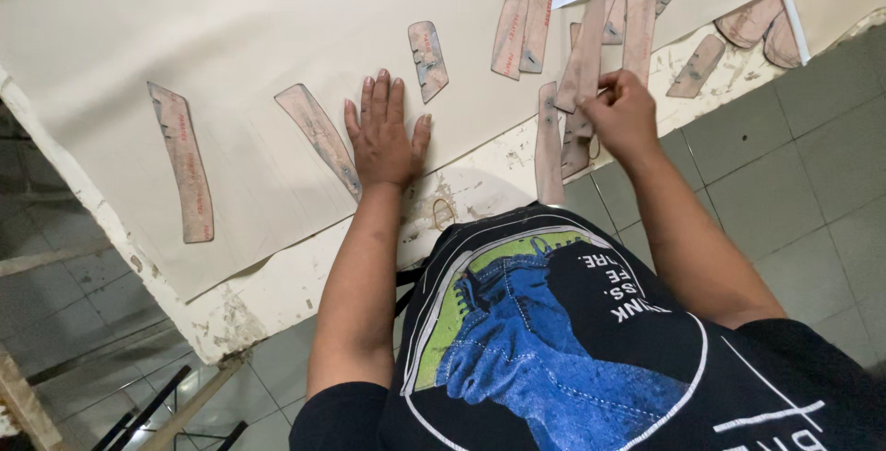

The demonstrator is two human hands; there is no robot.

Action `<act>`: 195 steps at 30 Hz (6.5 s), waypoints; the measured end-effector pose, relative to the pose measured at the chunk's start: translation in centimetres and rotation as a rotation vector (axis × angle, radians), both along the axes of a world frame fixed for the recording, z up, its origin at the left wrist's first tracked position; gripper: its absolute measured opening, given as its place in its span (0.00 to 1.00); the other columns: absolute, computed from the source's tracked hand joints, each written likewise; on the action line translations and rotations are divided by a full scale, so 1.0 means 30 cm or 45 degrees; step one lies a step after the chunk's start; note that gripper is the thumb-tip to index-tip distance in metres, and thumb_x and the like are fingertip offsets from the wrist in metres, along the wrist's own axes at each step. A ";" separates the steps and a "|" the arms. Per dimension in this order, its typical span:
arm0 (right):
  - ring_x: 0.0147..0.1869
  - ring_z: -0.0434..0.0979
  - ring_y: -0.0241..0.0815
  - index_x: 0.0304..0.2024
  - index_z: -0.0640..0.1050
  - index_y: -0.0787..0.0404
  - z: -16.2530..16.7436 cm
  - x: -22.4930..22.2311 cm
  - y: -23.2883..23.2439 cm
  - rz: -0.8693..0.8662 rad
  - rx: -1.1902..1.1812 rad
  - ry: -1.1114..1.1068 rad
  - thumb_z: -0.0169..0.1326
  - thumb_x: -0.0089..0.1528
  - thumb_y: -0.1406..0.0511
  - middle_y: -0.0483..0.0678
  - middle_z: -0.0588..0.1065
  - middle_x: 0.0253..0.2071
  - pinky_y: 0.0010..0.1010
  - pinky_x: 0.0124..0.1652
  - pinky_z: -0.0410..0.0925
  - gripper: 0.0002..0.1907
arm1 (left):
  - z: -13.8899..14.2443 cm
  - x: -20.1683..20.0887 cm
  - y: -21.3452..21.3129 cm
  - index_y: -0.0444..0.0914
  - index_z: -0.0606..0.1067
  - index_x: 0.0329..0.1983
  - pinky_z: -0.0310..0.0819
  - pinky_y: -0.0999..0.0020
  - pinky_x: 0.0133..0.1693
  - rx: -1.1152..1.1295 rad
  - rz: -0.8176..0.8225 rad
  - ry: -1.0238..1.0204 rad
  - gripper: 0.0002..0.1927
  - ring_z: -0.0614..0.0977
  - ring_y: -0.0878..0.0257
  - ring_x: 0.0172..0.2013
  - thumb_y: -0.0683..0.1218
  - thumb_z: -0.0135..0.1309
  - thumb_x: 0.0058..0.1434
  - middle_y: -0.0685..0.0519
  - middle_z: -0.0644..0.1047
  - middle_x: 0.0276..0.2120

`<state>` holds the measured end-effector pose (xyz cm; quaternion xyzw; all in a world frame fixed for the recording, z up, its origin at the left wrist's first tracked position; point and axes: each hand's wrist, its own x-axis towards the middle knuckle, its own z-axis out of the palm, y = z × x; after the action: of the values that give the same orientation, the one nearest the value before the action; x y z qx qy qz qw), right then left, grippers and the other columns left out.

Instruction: The person places several paper pattern pieces on a large sheet of paper and traces their outlines with a pencil. They reposition the patterns and continue tracing additional shapes on the same sheet.

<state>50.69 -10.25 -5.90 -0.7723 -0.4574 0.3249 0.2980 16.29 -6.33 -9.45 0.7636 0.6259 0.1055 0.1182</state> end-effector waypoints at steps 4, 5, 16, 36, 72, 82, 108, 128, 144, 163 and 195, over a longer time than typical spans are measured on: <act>0.33 0.75 0.32 0.47 0.76 0.68 0.044 0.120 0.055 -0.191 0.034 0.088 0.65 0.61 0.67 0.43 0.76 0.33 0.24 0.32 0.69 0.16 | 0.009 0.006 0.002 0.41 0.61 0.75 0.31 0.46 0.73 0.005 0.005 0.007 0.36 0.52 0.56 0.76 0.64 0.42 0.69 0.50 0.56 0.76; 0.34 0.75 0.31 0.47 0.76 0.69 0.053 0.149 0.062 -0.209 0.064 0.094 0.65 0.62 0.67 0.43 0.76 0.34 0.23 0.33 0.69 0.16 | 0.012 0.008 0.002 0.41 0.61 0.75 0.32 0.46 0.72 -0.003 0.005 -0.001 0.36 0.52 0.55 0.76 0.64 0.42 0.69 0.50 0.56 0.76; 0.43 0.76 0.43 0.52 0.74 0.67 0.057 0.219 0.011 -0.181 0.150 -0.516 0.71 0.59 0.63 0.51 0.75 0.43 0.33 0.42 0.71 0.26 | 0.007 0.020 -0.010 0.40 0.61 0.75 0.32 0.46 0.72 -0.014 0.002 -0.031 0.36 0.52 0.55 0.76 0.63 0.41 0.70 0.49 0.56 0.76; 0.54 0.76 0.49 0.59 0.74 0.63 0.046 0.092 0.075 0.023 -0.198 -0.427 0.62 0.65 0.51 0.54 0.72 0.55 0.39 0.53 0.70 0.29 | -0.001 0.030 -0.011 0.39 0.61 0.75 0.32 0.45 0.72 0.007 -0.008 -0.018 0.37 0.52 0.55 0.76 0.63 0.40 0.69 0.49 0.56 0.76; 0.24 0.75 0.34 0.45 0.74 0.68 0.071 -0.323 0.091 0.507 -0.445 0.629 0.61 0.62 0.66 0.47 0.78 0.28 0.23 0.24 0.64 0.14 | -0.006 0.012 -0.089 0.44 0.61 0.75 0.28 0.39 0.70 0.024 -0.028 0.037 0.30 0.49 0.52 0.76 0.58 0.41 0.72 0.51 0.53 0.77; 0.26 0.77 0.35 0.42 0.75 0.68 -0.007 -0.501 0.199 0.573 -0.369 0.277 0.63 0.61 0.65 0.49 0.78 0.30 0.26 0.26 0.71 0.14 | 0.003 -0.204 -0.145 0.50 0.62 0.75 0.30 0.36 0.70 -0.058 0.194 -0.044 0.31 0.52 0.57 0.75 0.60 0.43 0.69 0.56 0.55 0.76; 0.41 0.79 0.46 0.62 0.78 0.43 -0.017 -0.517 0.157 1.057 0.059 -0.367 0.61 0.63 0.57 0.49 0.73 0.41 0.38 0.43 0.72 0.24 | 0.007 -0.097 -0.096 0.56 0.71 0.67 0.26 0.41 0.71 -0.115 0.070 -0.297 0.32 0.47 0.51 0.76 0.62 0.58 0.58 0.52 0.55 0.75; 0.42 0.79 0.44 0.63 0.77 0.40 -0.026 -0.516 0.149 1.039 0.028 -0.421 0.60 0.64 0.55 0.47 0.73 0.42 0.37 0.43 0.72 0.23 | 0.018 -0.091 -0.093 0.55 0.72 0.67 0.25 0.42 0.72 -0.148 0.072 -0.312 0.32 0.47 0.52 0.76 0.61 0.59 0.58 0.53 0.55 0.75; 0.42 0.79 0.44 0.64 0.76 0.39 -0.038 -0.509 0.143 1.061 0.043 -0.483 0.59 0.64 0.54 0.47 0.72 0.42 0.37 0.43 0.71 0.24 | 0.007 -0.093 -0.102 0.55 0.73 0.67 0.26 0.41 0.71 -0.091 0.059 -0.321 0.32 0.48 0.51 0.76 0.61 0.59 0.58 0.52 0.56 0.75; 0.40 0.79 0.43 0.63 0.77 0.40 -0.040 -0.517 0.135 1.061 0.050 -0.492 0.59 0.65 0.54 0.47 0.72 0.42 0.36 0.41 0.72 0.23 | 0.025 -0.094 -0.099 0.56 0.72 0.67 0.25 0.42 0.72 -0.136 0.057 -0.281 0.31 0.47 0.51 0.76 0.62 0.58 0.59 0.53 0.55 0.75; 0.49 0.77 0.53 0.48 0.83 0.60 0.084 -0.561 0.334 1.199 0.475 -0.267 0.54 0.73 0.59 0.54 0.75 0.43 0.41 0.47 0.70 0.13 | 0.084 0.190 -0.073 0.28 0.48 0.77 0.80 0.49 0.46 -0.731 0.222 -0.164 0.34 0.83 0.36 0.46 0.43 0.39 0.70 0.24 0.67 0.61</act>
<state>33.86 -0.22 -3.38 -0.4447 -0.8331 0.2576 0.2046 22.00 -8.52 -6.94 0.6341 0.6845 -0.0177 0.3593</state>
